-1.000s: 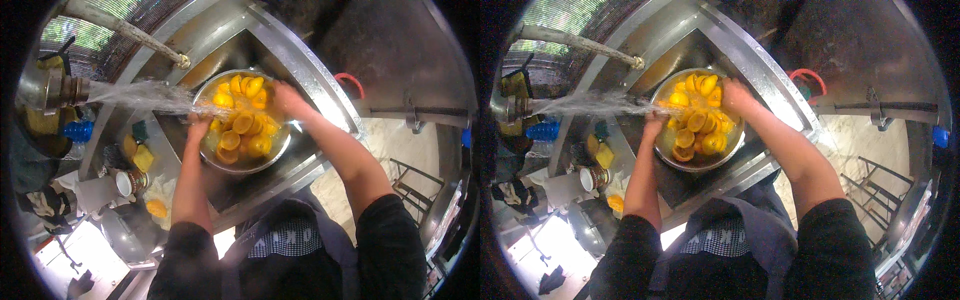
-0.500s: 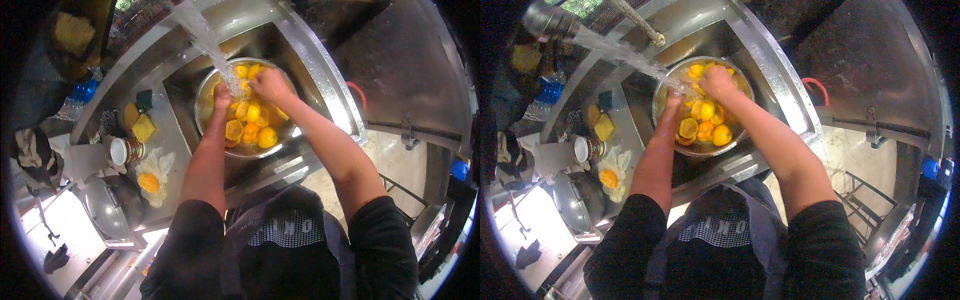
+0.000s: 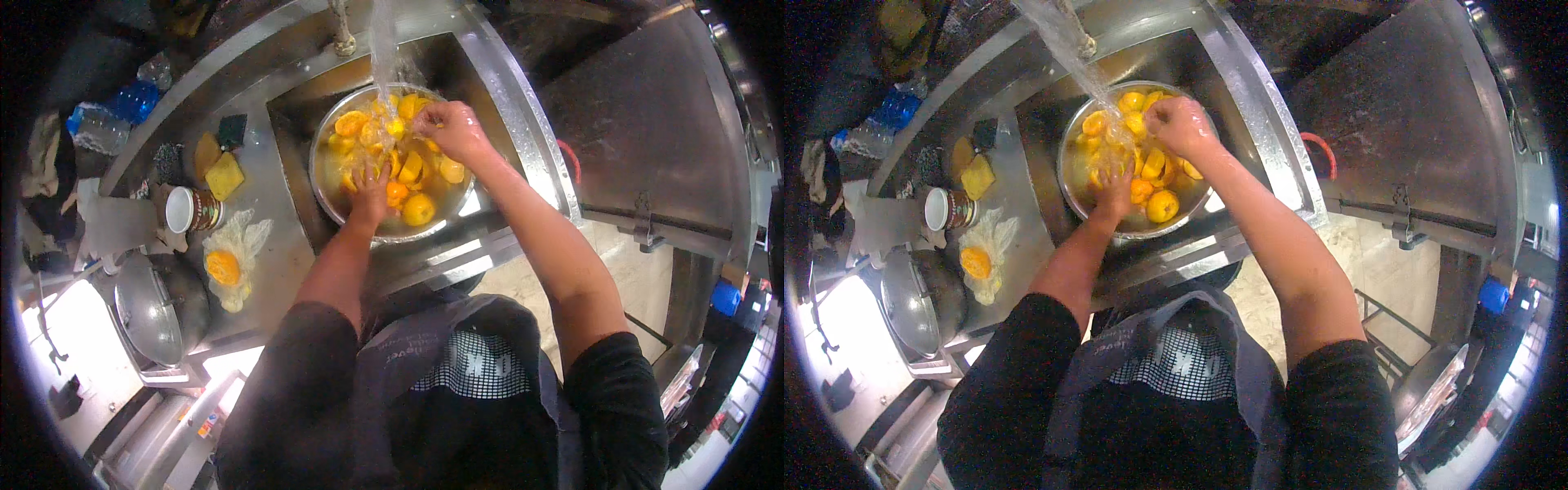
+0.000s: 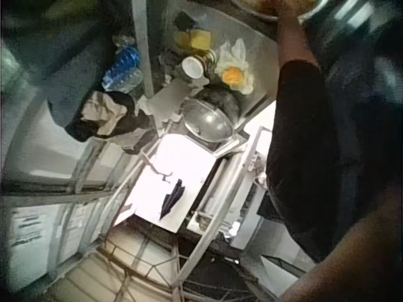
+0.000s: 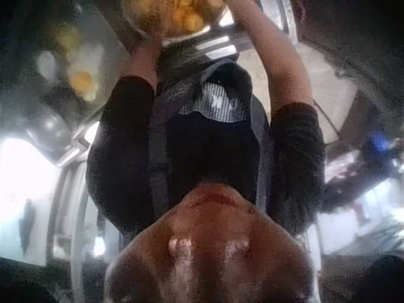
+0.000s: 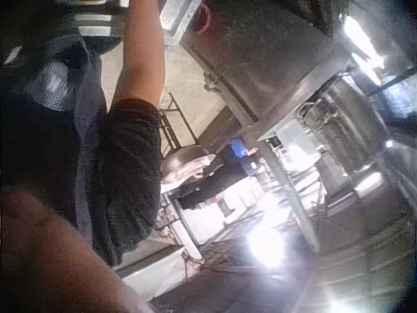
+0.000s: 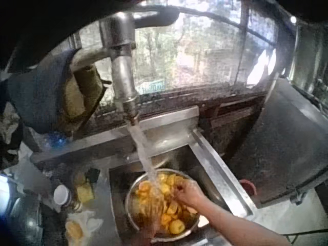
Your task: The person puts cut orange halves into a metal bowl, washes them under a water tap in a sink, and then transfers the oranges into a red plastic bag on a table.
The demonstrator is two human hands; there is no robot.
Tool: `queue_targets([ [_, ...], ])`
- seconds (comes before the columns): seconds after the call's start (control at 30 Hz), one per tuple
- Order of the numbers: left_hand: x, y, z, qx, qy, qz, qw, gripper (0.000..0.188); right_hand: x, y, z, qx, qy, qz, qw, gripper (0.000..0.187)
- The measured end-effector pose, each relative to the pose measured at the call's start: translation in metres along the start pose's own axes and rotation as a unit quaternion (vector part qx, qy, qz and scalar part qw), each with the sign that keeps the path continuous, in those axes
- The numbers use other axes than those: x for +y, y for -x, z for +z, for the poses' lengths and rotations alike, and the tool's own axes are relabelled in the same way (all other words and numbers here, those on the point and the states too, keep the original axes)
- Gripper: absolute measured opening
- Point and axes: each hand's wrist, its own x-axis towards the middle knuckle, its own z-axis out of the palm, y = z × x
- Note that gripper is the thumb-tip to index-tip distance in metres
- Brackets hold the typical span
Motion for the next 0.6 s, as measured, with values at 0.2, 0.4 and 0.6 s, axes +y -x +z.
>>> queue_targets([
  [0.2, -0.033, -0.016, 0.014, 0.04, 0.036, 0.038, 0.998, 0.07, -0.069, 0.014, -0.044, -0.018, 0.09, 0.055, 0.994, 0.023],
  [0.4, -0.021, -0.024, -0.081, 0.034, 0.498, -0.011, 0.867, 0.019, -0.123, -0.014, -0.133, 0.164, -0.144, -0.182, 0.959, 0.026],
  [0.6, 0.019, -0.023, -0.137, 0.055, 0.755, -0.012, 0.653, 0.012, -0.23, -0.04, -0.164, 0.101, -0.117, -0.355, 0.922, 0.082],
])
